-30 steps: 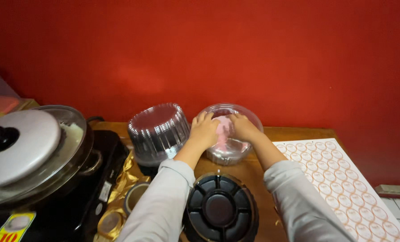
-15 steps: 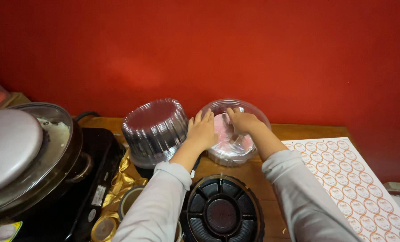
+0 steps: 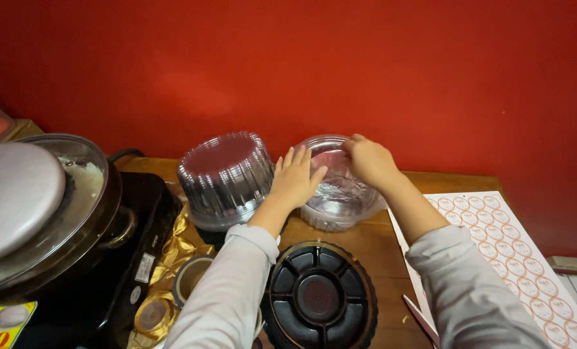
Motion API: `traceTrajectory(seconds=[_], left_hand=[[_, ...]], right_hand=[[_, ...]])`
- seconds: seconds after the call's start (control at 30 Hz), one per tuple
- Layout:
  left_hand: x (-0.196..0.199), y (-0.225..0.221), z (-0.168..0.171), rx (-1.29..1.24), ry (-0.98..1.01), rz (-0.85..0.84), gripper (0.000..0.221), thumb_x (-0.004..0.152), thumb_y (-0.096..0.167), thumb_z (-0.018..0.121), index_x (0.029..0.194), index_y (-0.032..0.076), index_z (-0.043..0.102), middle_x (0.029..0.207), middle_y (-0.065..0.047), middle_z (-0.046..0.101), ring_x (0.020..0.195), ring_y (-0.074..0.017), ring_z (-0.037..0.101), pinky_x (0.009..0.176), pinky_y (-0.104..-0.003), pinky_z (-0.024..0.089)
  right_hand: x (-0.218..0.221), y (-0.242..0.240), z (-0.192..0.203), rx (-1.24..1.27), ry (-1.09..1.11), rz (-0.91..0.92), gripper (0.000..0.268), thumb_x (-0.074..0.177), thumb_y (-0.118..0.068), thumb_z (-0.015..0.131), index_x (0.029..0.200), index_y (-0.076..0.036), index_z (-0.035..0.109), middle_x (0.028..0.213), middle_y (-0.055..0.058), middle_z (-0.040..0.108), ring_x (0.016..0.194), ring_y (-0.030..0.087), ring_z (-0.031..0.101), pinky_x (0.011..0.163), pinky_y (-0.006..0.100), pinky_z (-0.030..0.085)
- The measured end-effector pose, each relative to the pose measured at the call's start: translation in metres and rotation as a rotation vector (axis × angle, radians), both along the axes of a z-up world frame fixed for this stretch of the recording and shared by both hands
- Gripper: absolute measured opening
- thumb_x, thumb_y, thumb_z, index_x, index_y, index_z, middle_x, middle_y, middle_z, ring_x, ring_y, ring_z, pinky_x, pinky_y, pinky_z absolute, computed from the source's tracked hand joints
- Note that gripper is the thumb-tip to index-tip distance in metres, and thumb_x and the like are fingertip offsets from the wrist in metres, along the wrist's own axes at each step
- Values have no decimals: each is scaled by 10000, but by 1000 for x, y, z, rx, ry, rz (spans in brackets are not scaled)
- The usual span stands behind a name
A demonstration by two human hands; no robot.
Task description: The person ties a gold ribbon around a black plastic container base, places a pink food item onto the base, and uses scissors to trim excess ribbon. They then assemble a clear plastic dome lid, place it over the food, and apply a printed sticker to the top of the lid.
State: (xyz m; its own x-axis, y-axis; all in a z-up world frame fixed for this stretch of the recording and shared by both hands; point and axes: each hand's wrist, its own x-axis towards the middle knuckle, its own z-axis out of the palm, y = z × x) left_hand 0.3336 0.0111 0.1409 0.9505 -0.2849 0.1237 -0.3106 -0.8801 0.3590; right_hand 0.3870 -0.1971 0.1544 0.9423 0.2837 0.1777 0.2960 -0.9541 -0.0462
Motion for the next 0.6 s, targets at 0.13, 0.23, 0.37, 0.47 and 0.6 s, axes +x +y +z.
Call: traceTrajectory(seconds=[0.13,0.23,0.37,0.47,0.6], left_hand=[[2,4,2,-168,-104,-23,668,1072,539,311,1521,58,425,1597,-211,380,1517,-441,272,1213,-633,230],[0,13,9,-428,-326,-108,528,1066,428,460,1415,38,533,1392,-197,590,1408,-336,491,1246,-474,265],[-30,24,46,-744,-346,-132,532,968,178,654,1470,111,491,1343,-235,575,1199,-428,631,1019,-501,528],[-71,32,69,-860,-286,-126,448,952,154,641,1393,187,574,1296,-138,594,981,-272,712,845,-344,593],[-119,43,76,-948,-191,-90,425,906,138,675,1318,227,624,1257,-61,637,861,-124,749,731,-230,609]], right_hand=[[3,-26,10,296,-7,37,243,860,-295,743,1048,-141,744,926,107,748,964,373,728,797,491,583],[-5,-50,31,536,-78,179,200,856,-178,726,1044,-113,746,900,143,747,881,357,728,762,467,562],[-51,-67,82,856,-217,214,182,974,-116,760,1137,-45,723,936,167,696,861,272,680,731,390,564],[-117,-59,116,1037,-153,179,114,1035,-110,736,1108,-42,679,917,96,673,801,153,633,680,289,552],[-185,-43,124,1173,-33,169,65,1049,-89,693,1016,-56,649,827,41,666,682,75,605,622,193,494]])
